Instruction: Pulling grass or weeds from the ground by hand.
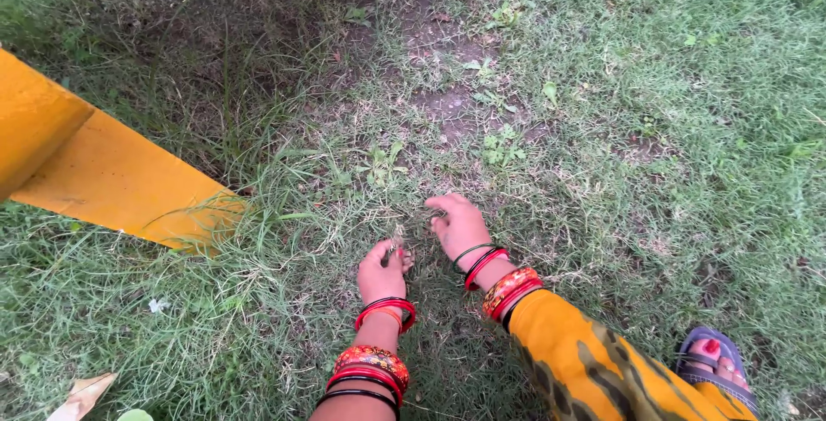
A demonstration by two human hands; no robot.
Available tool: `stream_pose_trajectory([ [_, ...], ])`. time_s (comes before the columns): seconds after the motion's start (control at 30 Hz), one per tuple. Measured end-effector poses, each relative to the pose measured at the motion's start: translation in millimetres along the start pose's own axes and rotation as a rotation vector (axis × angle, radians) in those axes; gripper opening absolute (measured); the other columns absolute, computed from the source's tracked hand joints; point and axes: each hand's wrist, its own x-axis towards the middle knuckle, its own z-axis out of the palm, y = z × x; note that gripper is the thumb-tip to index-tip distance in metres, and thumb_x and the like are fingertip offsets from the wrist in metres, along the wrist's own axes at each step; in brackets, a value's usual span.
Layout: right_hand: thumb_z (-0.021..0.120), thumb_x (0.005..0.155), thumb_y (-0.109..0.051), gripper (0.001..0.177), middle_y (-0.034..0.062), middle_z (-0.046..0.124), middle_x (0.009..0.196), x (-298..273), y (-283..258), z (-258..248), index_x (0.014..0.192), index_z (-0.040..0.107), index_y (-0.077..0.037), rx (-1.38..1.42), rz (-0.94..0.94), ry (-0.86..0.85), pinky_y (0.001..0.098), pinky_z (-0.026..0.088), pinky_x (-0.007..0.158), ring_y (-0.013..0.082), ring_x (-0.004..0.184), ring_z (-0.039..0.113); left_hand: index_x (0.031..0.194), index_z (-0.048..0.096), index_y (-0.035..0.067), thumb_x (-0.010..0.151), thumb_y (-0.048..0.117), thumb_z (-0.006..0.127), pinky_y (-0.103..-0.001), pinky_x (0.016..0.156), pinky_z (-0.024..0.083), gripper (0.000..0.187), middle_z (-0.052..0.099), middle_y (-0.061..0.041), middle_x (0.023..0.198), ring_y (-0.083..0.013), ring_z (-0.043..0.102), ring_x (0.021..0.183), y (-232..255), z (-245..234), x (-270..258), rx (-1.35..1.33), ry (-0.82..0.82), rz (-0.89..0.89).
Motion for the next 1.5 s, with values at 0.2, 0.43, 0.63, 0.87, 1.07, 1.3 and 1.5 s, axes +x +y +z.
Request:
stream_pose_trajectory([
  [0.2, 0.061, 0.082, 0.008, 0.039, 0.011, 0.067, 0.103, 8, 29, 20, 0.114, 0.073, -0.011, 0.047, 0.082, 0.051, 0.0323, 0.059, 0.072, 0.0225, 0.079, 0.071, 0.109, 0.075, 0.002, 0.096, -0.002, 0.059, -0.025, 0.068, 0.059, 0.021, 0.076, -0.006, 0.086, -0.0113, 0.073, 0.075, -4, -1, 2, -0.047, -0.071, 0.002],
  [0.43, 0.075, 0.079, 0.001, 0.017, 0.0122, 0.067, 0.087, 14, 37, 37, 0.092, 0.08, -0.009, -0.133, 0.033, 0.05, 0.0361, 0.055, 0.075, 0.0281, 0.08, 0.068, 0.111, 0.074, 0.002, 0.097, -0.002, 0.056, -0.025, 0.07, 0.06, 0.023, 0.075, -0.006, 0.089, -0.0109, 0.074, 0.077, -15, -8, 10, -0.091, -0.123, -0.009],
  [0.63, 0.063, 0.095, -0.005, 0.014, 0.0045, 0.073, 0.088, 21, 51, 47, 0.098, 0.077, -0.005, 0.269, 0.297, 0.031, 0.0262, 0.057, 0.063, 0.013, 0.068, 0.071, 0.112, 0.075, 0.003, 0.097, -0.002, 0.057, -0.025, 0.07, 0.059, 0.024, 0.075, -0.006, 0.088, -0.0109, 0.073, 0.077, 4, -14, 1, -0.044, -0.119, -0.043],
  [0.87, 0.061, 0.1, -0.007, 0.019, 0.0053, 0.078, 0.092, 18, 90, 51, 0.103, 0.078, -0.001, 0.495, 0.406, -0.012, 0.0243, 0.057, 0.065, 0.0115, 0.072, 0.071, 0.112, 0.074, 0.003, 0.096, -0.002, 0.059, -0.025, 0.07, 0.059, 0.023, 0.075, -0.006, 0.088, -0.0104, 0.072, 0.076, -1, -8, 0, -0.073, -0.127, -0.039],
  [1.07, 0.06, 0.098, -0.005, 0.02, 0.0098, 0.079, 0.099, 12, 104, 56, 0.106, 0.076, 0.002, 0.635, 0.387, 0.009, 0.0261, 0.06, 0.073, 0.015, 0.081, 0.075, 0.112, 0.074, 0.003, 0.096, -0.003, 0.058, -0.024, 0.07, 0.06, 0.024, 0.075, -0.006, 0.088, -0.0102, 0.072, 0.076, -9, -6, 5, -0.061, -0.126, -0.034],
  [1.3, 0.062, 0.098, -0.005, 0.018, 0.012, 0.077, 0.105, 21, 113, 56, 0.108, 0.073, 0.004, 0.883, 0.532, -0.049, 0.0279, 0.061, 0.08, 0.0182, 0.091, 0.075, 0.113, 0.074, 0.003, 0.096, -0.002, 0.058, -0.025, 0.069, 0.059, 0.023, 0.075, -0.006, 0.088, -0.0103, 0.071, 0.075, 1, -11, -2, -0.047, -0.132, -0.045],
  [1.5, 0.061, 0.098, -0.003, 0.016, 0.0127, 0.076, 0.093, 28, 118, 60, 0.102, 0.074, 0.006, 0.752, 0.582, -0.108, 0.0295, 0.061, 0.07, 0.0189, 0.079, 0.074, 0.11, 0.074, 0.003, 0.096, -0.002, 0.059, -0.024, 0.068, 0.059, 0.02, 0.075, -0.005, 0.087, -0.0101, 0.072, 0.075, -4, -14, 8, -0.024, -0.129, -0.021],
])
